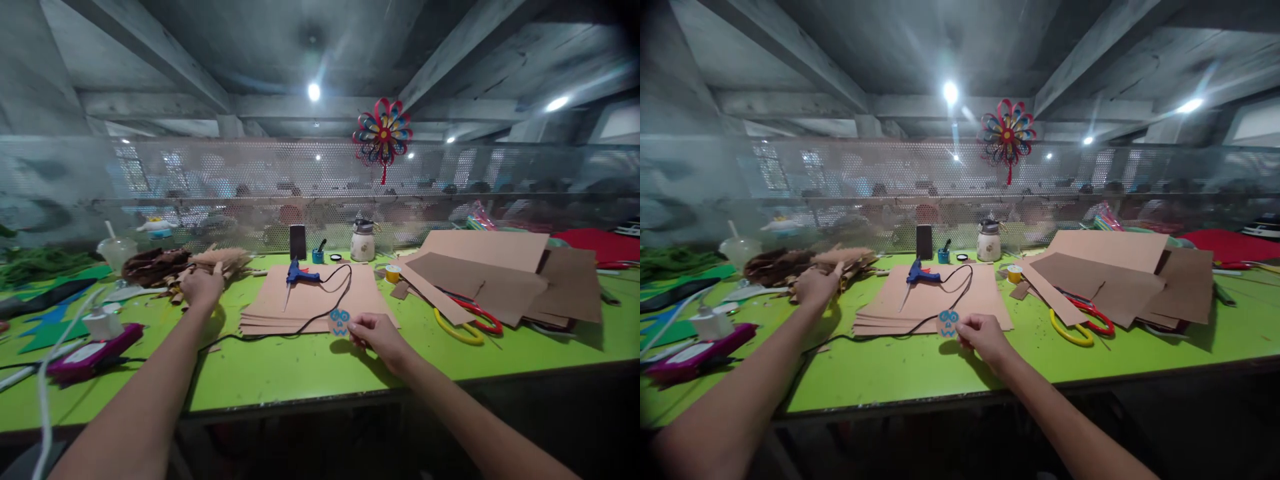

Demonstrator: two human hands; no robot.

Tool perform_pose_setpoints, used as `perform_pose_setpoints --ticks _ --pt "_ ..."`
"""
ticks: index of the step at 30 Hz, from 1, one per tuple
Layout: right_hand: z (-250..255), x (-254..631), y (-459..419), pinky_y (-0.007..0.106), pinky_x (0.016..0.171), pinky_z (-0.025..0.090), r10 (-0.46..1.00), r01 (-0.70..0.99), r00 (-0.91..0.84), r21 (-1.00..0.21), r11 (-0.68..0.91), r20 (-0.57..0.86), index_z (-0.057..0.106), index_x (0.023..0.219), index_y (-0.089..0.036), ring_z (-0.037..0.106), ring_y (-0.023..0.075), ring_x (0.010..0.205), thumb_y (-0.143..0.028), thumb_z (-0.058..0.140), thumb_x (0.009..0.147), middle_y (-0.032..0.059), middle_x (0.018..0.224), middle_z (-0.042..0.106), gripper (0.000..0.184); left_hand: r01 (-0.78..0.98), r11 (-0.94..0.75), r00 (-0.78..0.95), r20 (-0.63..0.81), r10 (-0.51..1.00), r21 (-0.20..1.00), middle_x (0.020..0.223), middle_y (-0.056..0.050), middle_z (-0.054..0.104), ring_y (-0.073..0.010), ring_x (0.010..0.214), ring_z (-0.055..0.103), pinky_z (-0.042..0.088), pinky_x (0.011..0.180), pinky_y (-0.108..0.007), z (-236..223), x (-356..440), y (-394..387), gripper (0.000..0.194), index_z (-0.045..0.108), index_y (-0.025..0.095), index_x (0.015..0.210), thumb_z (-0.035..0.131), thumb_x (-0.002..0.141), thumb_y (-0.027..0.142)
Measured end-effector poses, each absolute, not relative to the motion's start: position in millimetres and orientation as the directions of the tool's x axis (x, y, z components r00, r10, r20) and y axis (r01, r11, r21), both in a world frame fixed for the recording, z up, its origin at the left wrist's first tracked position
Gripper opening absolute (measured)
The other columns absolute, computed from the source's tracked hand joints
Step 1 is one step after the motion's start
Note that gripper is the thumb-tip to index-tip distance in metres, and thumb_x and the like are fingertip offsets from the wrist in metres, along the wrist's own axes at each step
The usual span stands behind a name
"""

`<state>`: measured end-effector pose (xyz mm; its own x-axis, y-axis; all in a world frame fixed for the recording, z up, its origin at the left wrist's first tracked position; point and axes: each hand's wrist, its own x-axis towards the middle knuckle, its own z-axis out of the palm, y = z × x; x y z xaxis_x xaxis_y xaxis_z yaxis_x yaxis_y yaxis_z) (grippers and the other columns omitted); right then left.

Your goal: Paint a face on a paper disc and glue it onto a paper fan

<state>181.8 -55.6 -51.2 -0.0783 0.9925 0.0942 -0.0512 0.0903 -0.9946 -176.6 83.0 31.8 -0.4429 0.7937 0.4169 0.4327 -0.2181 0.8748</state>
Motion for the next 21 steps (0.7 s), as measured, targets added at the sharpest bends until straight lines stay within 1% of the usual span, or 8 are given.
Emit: perform_pose_setpoints --ticks 4,8,14,18,21 --pt "-55 182 -54 0.024 0.049 0.035 0.993 -0.046 -0.088 -0.996 0.08 0.084 0.061 0.061 -0.016 0.045 0.0089 0.047 -0.049 0.074 0.064 -0.0005 0.055 0.059 0.036 0.475 -0.027 -0.607 0.35 0.714 0.88 0.122 -0.008 0.056 -0.0245 0.106 0.058 0.051 0.088 -0.044 18 -190 98 0.037 0.056 0.016 0.118 0.06 0.089 0.038" --pt "-55 181 -54 0.024 0.049 0.035 0.991 -0.032 -0.11 -0.997 0.073 0.076 0.06 0.062 -0.016 0.045 0.009 0.047 -0.05 0.073 0.066 -0.0005 0.056 0.059 0.036 0.471 0.057 -0.666 0.312 0.678 0.88 0.124 -0.009 0.055 -0.0243 0.108 0.057 0.05 0.089 -0.046 11 -196 112 0.037 0.055 0.016 0.119 0.06 0.089 0.038" --pt "-52 182 -56 0.025 0.05 0.035 0.987 0.023 -0.145 -0.997 0.073 0.069 0.06 0.063 -0.016 0.046 0.0099 0.049 -0.051 0.069 0.07 0.0001 0.059 0.059 0.036 0.427 0.054 -0.648 0.264 0.714 0.903 0.123 -0.008 0.056 -0.0244 0.108 0.057 0.05 0.089 -0.045 6 -202 120 0.037 0.055 0.017 0.12 0.06 0.089 0.037" --pt "-52 182 -57 0.024 0.049 0.033 0.985 0.102 -0.163 -0.992 0.068 0.051 0.058 0.062 -0.017 0.045 0.0098 0.05 -0.045 0.067 0.071 -0.0007 0.058 0.057 0.03 0.352 0.039 -0.653 0.216 0.726 0.935 0.125 -0.009 0.055 -0.0236 0.108 0.058 0.05 0.089 -0.045 13 -201 114 0.038 0.054 0.017 0.122 0.059 0.09 0.036" --pt "-49 181 -53 0.023 0.048 0.033 0.983 0.188 -0.183 -0.981 0.053 0.018 0.059 0.062 -0.017 0.044 0.0095 0.048 -0.038 0.064 0.073 -0.0016 0.054 0.055 0.025 0.269 0.008 -0.646 0.174 0.743 0.963 0.124 -0.009 0.055 -0.0228 0.106 0.058 0.051 0.088 -0.045 29 -192 108 0.038 0.053 0.017 0.123 0.058 0.09 0.036"
